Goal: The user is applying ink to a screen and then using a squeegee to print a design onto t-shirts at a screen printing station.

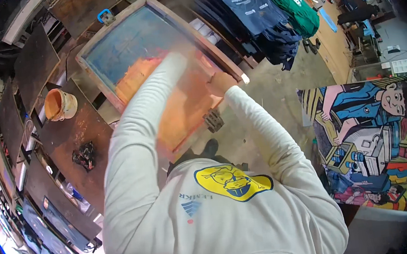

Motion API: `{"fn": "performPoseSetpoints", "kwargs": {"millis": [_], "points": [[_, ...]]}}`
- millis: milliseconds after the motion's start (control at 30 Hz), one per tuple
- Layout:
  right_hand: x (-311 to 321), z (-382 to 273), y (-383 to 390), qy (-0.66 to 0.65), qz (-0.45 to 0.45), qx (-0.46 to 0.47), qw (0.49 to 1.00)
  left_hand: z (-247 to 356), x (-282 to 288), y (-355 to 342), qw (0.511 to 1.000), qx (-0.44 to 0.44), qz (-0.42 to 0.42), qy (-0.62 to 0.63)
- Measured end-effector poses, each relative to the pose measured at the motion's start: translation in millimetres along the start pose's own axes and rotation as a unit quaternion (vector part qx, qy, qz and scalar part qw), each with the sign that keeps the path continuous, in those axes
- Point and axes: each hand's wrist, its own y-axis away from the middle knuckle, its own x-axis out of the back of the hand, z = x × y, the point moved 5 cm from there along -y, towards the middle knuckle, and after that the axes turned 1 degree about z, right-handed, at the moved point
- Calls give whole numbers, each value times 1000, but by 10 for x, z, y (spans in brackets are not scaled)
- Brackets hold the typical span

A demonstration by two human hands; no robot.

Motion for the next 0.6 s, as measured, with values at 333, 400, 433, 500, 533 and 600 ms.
{"fn": "performPoseSetpoints", "kwargs": {"millis": [333, 400, 433, 500, 533, 600], "points": [[-466, -573, 706, -96, -3, 92, 991, 35, 276, 1289, 970, -71, -155, -171], [-378, -452, 695, -113, 11, 70, 991, 108, 218, 1011, 974, -113, -100, -172], [-281, -359, 685, -114, 23, 54, 992, 166, 228, 858, 972, -153, -47, -170], [-198, -121, 600, -114, 32, 32, 993, 530, 371, 646, 955, -199, -50, -214], [-185, 32, 514, -90, 48, 3, 995, 599, 297, 467, 959, -185, -31, -214], [-175, 114, 512, -60, 59, -19, 996, 532, 20, 147, 973, -162, 14, -163]]}}
